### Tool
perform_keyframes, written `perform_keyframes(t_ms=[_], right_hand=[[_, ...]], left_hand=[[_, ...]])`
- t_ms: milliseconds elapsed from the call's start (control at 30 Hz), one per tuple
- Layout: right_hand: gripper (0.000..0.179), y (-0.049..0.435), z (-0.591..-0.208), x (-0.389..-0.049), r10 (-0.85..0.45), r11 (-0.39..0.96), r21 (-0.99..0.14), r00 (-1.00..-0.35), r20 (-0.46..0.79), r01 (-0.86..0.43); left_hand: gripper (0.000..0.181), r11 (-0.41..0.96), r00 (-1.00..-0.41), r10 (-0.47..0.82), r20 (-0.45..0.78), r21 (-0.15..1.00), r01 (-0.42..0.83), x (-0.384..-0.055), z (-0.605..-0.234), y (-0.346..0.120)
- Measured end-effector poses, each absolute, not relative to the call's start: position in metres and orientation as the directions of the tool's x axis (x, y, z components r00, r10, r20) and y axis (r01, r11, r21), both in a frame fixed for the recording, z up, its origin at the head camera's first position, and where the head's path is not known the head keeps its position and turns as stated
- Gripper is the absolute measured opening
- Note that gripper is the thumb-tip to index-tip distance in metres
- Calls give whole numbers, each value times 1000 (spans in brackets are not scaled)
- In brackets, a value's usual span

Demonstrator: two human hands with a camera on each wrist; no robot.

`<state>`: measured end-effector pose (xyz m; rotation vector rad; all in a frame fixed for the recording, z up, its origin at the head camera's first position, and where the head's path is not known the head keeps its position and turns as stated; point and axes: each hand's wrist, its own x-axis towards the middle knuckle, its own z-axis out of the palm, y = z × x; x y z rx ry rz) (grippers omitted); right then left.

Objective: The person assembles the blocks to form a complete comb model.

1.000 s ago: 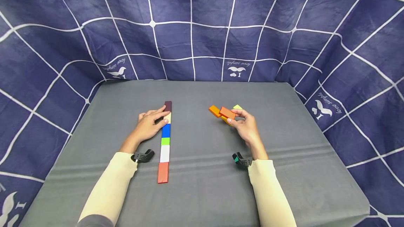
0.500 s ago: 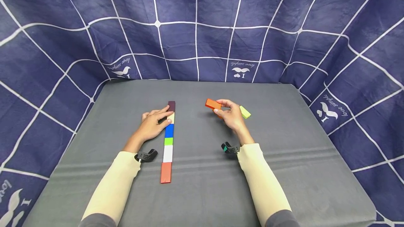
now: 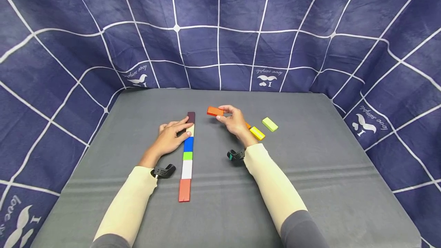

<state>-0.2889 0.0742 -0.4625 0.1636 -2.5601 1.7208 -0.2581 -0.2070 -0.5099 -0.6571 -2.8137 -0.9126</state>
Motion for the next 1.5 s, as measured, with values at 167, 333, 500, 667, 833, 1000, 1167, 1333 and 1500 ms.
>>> perform_keyframes(t_ms=[167,333,500,667,833,1000,1167,1333,1500], right_hand=[[35,57,-469,-299,-81,406,-908,-994,76,-103],[35,44,-474,-306,-110,390,-919,-994,18,-60],[36,35,-479,-311,-106,405,-914,-994,-25,-21],[36,30,-484,-316,-117,458,-888,-993,-19,-37],[34,29,-487,-319,-123,523,-849,-992,22,-84],[33,27,-487,-322,-138,557,-825,-990,20,-94],[35,24,-485,-321,-134,599,-796,-991,11,-90],[35,18,-486,-321,-106,644,-762,-994,8,-75],[35,13,-488,-322,-79,692,-717,-996,36,-81]], left_hand=[[45,722,-902,372,221,541,430,-259,-510,-206],[46,729,-904,362,229,534,427,-259,-511,-209],[46,727,-903,372,217,536,429,-258,-511,-208],[47,733,-907,372,196,538,416,-256,-510,-204],[46,725,-905,370,211,544,423,-255,-509,-202],[47,730,-906,370,206,538,420,-255,-508,-202],[47,732,-907,370,199,539,417,-256,-508,-203],[46,735,-911,363,196,541,409,-257,-507,-205],[46,735,-912,361,197,542,408,-258,-508,-207]])
